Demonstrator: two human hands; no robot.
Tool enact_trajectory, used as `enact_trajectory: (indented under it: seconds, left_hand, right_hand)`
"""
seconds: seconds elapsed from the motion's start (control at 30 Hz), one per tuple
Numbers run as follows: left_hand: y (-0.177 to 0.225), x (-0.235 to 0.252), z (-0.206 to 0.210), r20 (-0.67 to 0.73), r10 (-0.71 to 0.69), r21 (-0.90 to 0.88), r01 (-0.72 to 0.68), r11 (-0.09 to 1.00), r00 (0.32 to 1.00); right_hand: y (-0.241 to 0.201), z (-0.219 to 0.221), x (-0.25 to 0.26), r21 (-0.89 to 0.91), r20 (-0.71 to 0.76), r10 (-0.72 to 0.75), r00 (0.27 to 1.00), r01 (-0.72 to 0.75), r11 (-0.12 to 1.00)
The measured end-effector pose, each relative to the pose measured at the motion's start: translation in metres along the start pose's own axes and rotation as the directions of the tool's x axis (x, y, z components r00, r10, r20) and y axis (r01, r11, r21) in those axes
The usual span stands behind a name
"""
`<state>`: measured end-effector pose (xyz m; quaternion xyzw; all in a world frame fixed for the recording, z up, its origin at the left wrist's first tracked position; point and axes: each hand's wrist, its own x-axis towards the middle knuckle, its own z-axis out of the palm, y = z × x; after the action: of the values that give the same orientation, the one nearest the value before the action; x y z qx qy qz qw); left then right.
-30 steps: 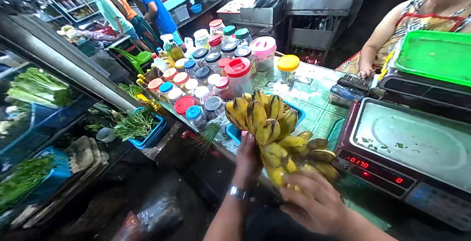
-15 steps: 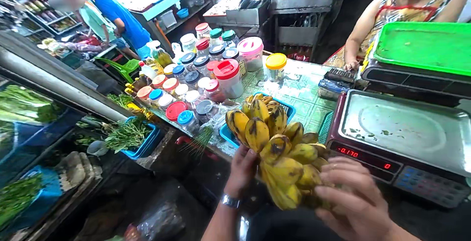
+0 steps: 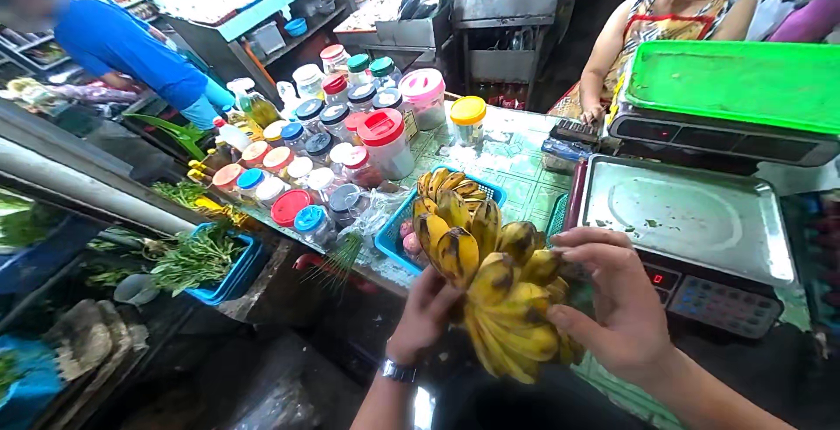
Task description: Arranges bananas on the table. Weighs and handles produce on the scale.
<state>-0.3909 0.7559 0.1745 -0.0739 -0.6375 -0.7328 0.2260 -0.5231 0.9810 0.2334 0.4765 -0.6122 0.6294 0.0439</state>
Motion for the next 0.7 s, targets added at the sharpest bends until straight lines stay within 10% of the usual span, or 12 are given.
enact_trajectory:
  seconds: [0.7]
  left_hand:
    - [-0.017, 0.011, 0.003, 0.168, -0.187, 0.463, 0.090, 0.882, 0.968]
  right_hand:
    - [-0.003, -0.012, 0.023, -0.188, 0.144, 0.483, 0.864, -0.455, 0.870]
